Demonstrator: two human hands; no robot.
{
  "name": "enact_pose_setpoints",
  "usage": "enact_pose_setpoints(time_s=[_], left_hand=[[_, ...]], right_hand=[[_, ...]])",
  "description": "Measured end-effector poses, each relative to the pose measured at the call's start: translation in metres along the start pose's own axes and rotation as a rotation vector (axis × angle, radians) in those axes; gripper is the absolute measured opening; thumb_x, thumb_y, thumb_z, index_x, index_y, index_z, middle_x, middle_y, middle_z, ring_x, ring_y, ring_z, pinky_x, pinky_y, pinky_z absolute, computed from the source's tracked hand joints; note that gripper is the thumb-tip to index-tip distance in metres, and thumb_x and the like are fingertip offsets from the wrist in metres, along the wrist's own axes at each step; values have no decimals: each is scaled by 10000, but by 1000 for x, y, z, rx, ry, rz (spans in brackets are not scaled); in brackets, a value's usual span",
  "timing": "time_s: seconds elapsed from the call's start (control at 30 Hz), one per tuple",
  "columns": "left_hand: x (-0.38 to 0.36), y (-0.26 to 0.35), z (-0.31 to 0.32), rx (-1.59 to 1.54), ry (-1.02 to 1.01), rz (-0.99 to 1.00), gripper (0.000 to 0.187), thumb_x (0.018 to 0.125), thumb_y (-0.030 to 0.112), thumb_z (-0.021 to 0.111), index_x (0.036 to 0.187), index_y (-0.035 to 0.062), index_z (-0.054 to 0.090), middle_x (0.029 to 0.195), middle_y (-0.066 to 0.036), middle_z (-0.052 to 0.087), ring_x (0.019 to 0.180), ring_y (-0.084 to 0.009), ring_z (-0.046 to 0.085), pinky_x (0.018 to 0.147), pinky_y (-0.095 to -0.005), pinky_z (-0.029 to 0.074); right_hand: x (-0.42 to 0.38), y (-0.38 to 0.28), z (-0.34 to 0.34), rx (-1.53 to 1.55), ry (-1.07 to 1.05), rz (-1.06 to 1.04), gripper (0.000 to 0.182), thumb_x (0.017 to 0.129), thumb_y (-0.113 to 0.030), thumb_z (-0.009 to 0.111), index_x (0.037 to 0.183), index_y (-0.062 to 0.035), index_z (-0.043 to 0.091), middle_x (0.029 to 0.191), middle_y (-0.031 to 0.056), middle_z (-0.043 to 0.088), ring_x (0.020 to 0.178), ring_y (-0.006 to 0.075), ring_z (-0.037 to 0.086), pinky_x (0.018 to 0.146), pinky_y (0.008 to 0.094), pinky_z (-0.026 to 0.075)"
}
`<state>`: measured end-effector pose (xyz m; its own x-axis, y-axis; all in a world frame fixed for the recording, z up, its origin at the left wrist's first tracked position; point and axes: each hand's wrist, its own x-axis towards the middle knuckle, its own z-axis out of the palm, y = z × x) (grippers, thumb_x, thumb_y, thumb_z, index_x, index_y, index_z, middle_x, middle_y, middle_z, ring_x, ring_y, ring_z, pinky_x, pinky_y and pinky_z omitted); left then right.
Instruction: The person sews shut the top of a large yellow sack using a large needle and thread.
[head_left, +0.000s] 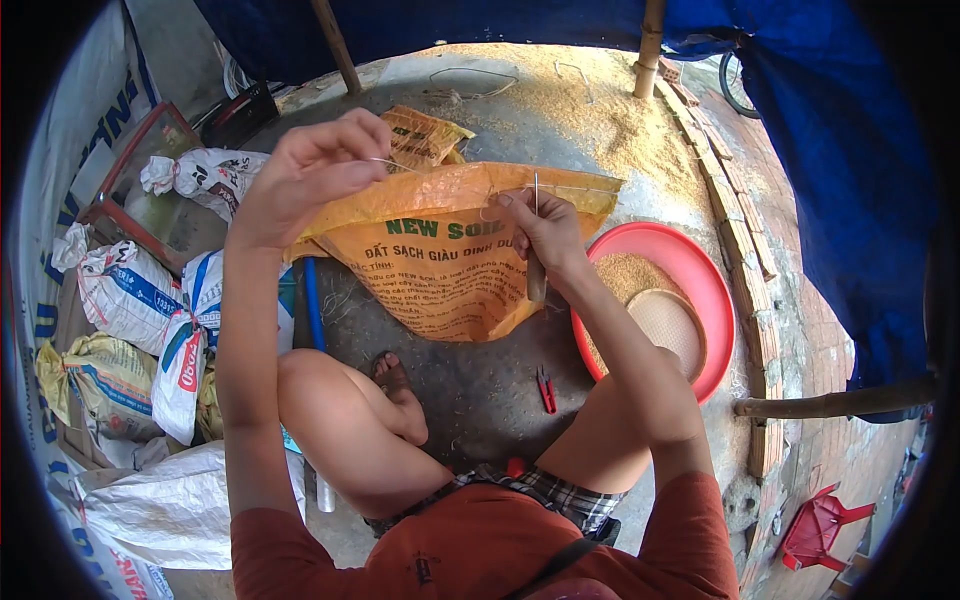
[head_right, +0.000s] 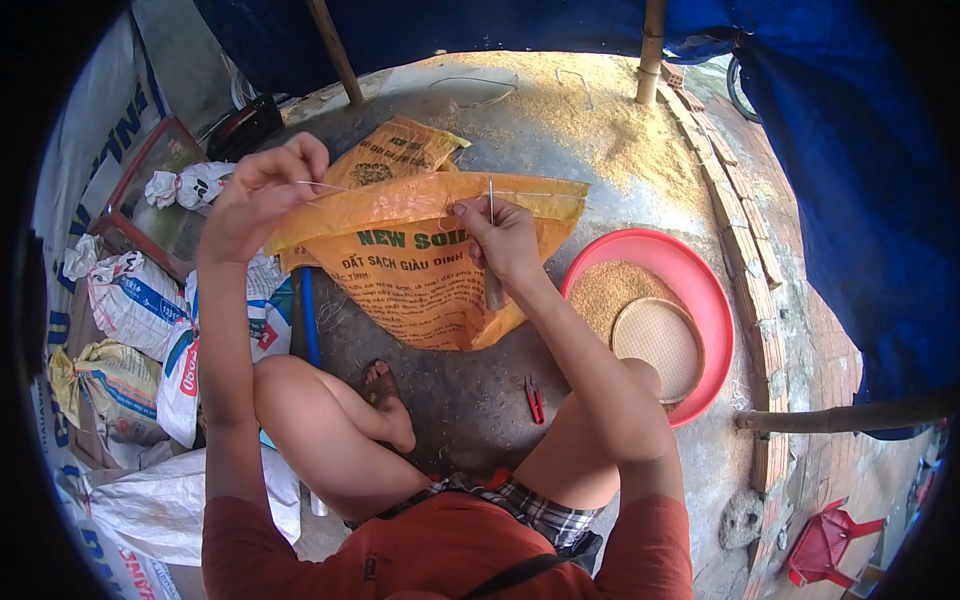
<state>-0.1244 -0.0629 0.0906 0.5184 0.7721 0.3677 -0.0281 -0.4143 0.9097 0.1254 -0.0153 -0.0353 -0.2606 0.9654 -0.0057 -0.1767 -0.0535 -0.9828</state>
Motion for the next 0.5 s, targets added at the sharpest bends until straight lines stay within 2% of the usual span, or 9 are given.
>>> enact_pose_setpoints(time_s=[0.03,0.1,0.23,0.3,0.33,0.4,0.43,0.5], left_hand=[[-2,2,-1,1,2,1,71,813,98,607,843,35,622,1064,-87,522,951,-135,509,839,-277,387],[-5,9,3,-157,80,155,102,829,163,610,804,64,598,1061,-106,516,961,-200,531,885,-351,398],[-24,16,-9,-298,71,206,177,844,230,604,757,86,550,966,-103,546,916,-251,550,898,-406,400],[-35,10,-29,-363,-143,165,231,852,264,594,724,94,505,856,-95,578,792,-235,572,863,-398,422],[-38,9,-32,-365,-144,167,231,852,264,594,724,94,505,856,-95,578,792,-235,572,863,-398,422],[-45,6,-35,-276,-72,34,190,847,220,604,754,69,537,745,-73,578,677,-178,566,797,-347,456],[-48,3,-38,-276,-70,35,190,847,220,604,754,69,537,745,-73,578,677,-178,566,797,-347,456],[-54,-3,-42,-91,43,-222,141,843,168,604,806,36,573,748,-70,586,657,-128,564,684,-289,474]], right_hand=[[-1,-1,1,0,-2,-1,162,866,-167,613,863,-6,631,618,13,587,427,31,446,380,189,359],[-4,-4,2,-160,6,-69,171,871,-173,608,882,-5,639,621,1,586,433,24,436,392,191,351],[-8,-11,-1,-306,26,-160,235,890,-239,593,914,-9,637,547,-27,517,421,22,415,383,192,335],[-7,-13,-8,-413,100,-262,248,910,-234,562,885,2,635,510,-30,477,414,30,403,378,207,308],[-7,-16,-12,-415,102,-263,248,910,-234,562,885,2,635,510,-30,477,414,30,403,378,207,308],[-7,-23,-22,-471,187,-288,265,910,-227,548,853,15,640,553,14,540,436,62,446,416,251,365],[-8,-27,-25,-472,185,-288,265,910,-227,548,853,15,640,553,14,540,436,62,446,416,251,365],[-10,-37,-31,-497,249,-348,279,916,-231,536,838,17,636,531,14,523,436,63,452,416,247,364]])
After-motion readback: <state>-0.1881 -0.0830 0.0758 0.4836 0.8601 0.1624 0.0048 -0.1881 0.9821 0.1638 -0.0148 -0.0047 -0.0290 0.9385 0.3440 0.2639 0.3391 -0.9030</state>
